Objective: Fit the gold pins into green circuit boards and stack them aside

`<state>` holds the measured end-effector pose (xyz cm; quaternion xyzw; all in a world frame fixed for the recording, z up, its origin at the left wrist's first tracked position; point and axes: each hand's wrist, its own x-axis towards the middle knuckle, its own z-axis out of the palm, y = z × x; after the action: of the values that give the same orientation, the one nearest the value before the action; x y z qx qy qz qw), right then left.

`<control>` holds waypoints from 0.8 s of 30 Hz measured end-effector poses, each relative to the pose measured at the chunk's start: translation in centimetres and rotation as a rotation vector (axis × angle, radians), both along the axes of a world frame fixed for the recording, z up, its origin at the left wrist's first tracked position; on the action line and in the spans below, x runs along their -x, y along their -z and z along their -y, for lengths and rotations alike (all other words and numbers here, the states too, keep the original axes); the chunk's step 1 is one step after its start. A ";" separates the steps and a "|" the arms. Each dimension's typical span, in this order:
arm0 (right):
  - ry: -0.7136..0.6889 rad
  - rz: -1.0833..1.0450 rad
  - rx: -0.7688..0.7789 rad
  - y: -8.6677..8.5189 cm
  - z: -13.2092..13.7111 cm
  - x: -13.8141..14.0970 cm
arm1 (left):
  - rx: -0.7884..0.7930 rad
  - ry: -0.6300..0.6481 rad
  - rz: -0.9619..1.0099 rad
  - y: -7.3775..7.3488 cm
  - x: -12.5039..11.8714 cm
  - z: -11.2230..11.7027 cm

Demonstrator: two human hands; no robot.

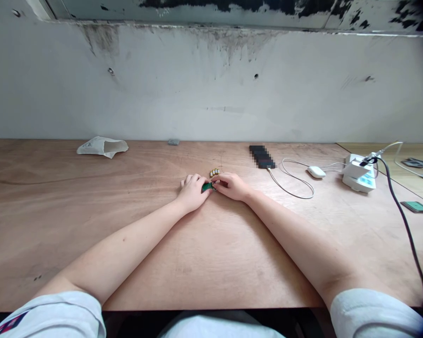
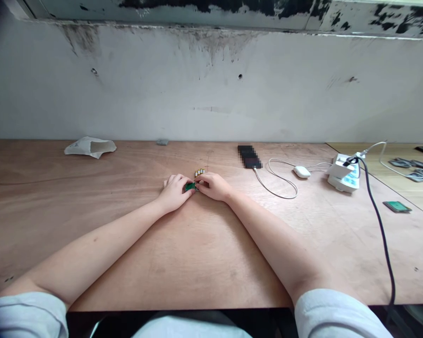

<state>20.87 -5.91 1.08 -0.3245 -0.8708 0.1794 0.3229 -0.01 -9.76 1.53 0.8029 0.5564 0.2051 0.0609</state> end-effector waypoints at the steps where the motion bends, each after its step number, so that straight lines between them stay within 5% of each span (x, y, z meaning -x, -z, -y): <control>1: 0.016 -0.007 0.004 -0.1 0.0 0.0 | -0.001 0.003 0.000 0.0 0.0 0.0; 11: 0.014 0.040 0.016 -0.5 0.0 0.3 | 0.008 0.008 -0.002 -0.1 -0.1 0.0; 24: 0.214 0.030 0.059 0.3 0.1 1.9 | 0.012 0.027 0.007 -0.1 0.1 -0.1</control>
<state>18.97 -6.06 0.78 -0.4275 -0.8303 0.1647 0.3173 -0.11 -9.67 1.59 0.8091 0.5467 0.2037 0.0705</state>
